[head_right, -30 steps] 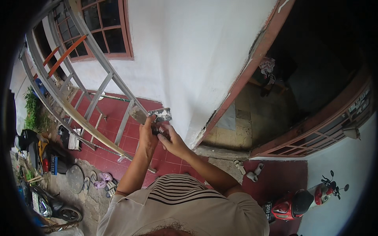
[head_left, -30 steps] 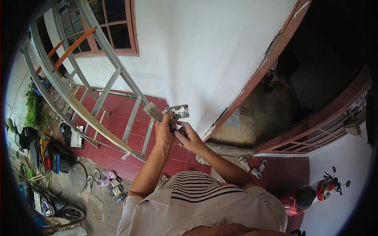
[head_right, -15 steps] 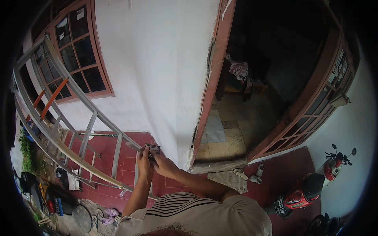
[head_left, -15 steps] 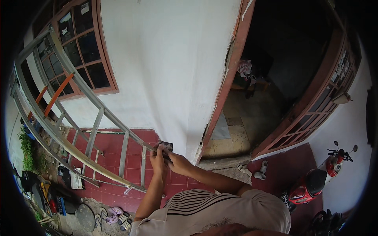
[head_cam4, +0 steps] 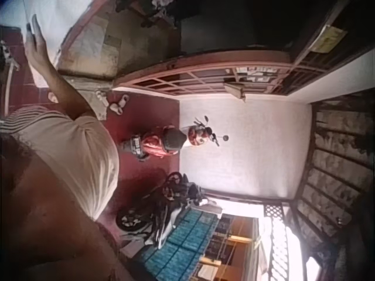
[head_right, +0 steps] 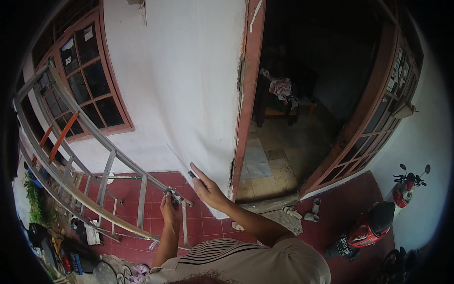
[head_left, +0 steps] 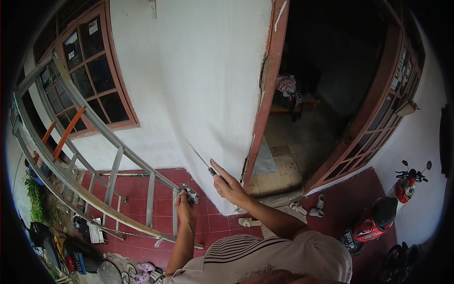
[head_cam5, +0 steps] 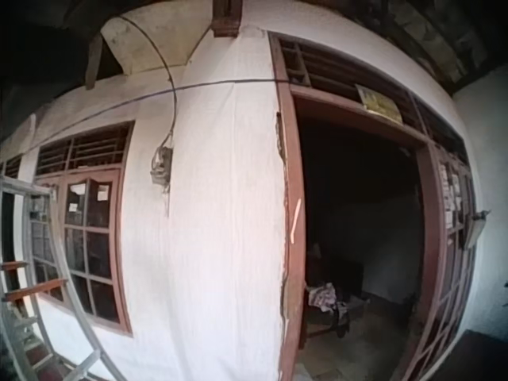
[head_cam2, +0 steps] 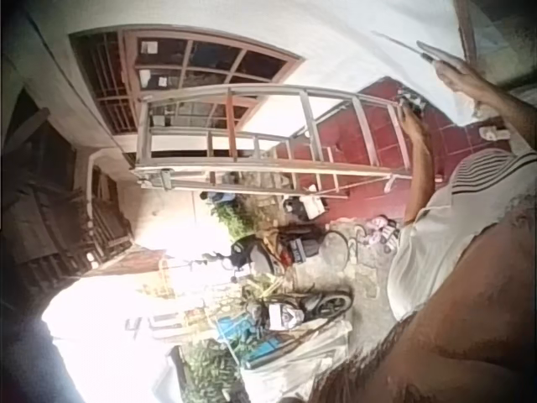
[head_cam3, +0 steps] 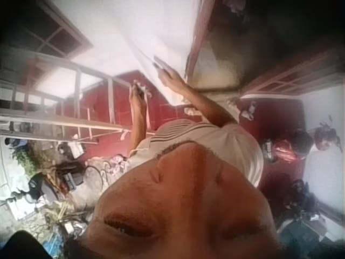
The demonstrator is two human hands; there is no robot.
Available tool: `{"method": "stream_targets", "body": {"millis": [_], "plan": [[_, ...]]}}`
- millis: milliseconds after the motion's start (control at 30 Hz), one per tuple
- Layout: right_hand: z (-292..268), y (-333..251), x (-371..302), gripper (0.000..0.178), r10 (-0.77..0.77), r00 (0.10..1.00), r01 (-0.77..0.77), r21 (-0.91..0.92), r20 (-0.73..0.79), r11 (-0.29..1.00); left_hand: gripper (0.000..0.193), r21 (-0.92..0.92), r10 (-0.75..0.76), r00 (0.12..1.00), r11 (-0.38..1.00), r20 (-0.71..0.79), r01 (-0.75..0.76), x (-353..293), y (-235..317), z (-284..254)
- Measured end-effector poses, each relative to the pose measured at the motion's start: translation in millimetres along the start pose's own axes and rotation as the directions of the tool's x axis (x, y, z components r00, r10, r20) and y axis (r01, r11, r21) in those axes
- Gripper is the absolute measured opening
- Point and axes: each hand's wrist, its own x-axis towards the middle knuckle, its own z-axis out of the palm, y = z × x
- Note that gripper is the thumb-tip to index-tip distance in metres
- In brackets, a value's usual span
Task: The person sands the corner of a white wall with a block of sandpaper and then applies filler or plaster using two small putty knives.
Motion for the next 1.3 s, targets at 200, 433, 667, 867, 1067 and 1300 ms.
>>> {"method": "stream_targets", "body": {"millis": [200,433,667,867,1067,1300], "plan": [[-80.9,-149.8,24.3,0.041,-0.851,0.51,0.229,-0.934,-0.126,0.275,0.018,0.17,0.011,0.977,0.985,-0.214,0.026,-6.4,-2.8,-92.3],[-128.6,-210.9,60.9,0.035,-0.968,0.25,0.139,-0.989,-0.018,0.055,0.018,0.316,0.09,0.909,0.948,-0.407,0.047,-25.0,-35.9,-211.6],[-122.2,-220.6,61.9,0.038,-0.948,0.314,0.087,-0.993,-0.047,0.078,0.03,0.486,0.223,0.816,0.87,-0.532,0.079,-29.1,-54.5,-277.5],[-124.4,-218.9,61.8,0.04,-0.935,0.35,0.057,-0.995,-0.059,0.084,0.028,0.484,0.19,0.837,0.869,-0.513,0.099,-25.9,-59.7,-277.8],[-121.5,-217.8,61.3,0.04,-0.925,0.369,0.026,-0.994,-0.086,0.103,0.025,0.495,0.167,0.876,0.864,-0.452,0.091,-28.4,-61.1,-255.3],[-119.2,-246.5,68.8,0.04,-0.93,0.35,0.002,-0.993,-0.107,0.115,0.02,0.516,0.141,0.905,0.851,-0.402,0.096,-36.6,-49.9,-235.1]]}}
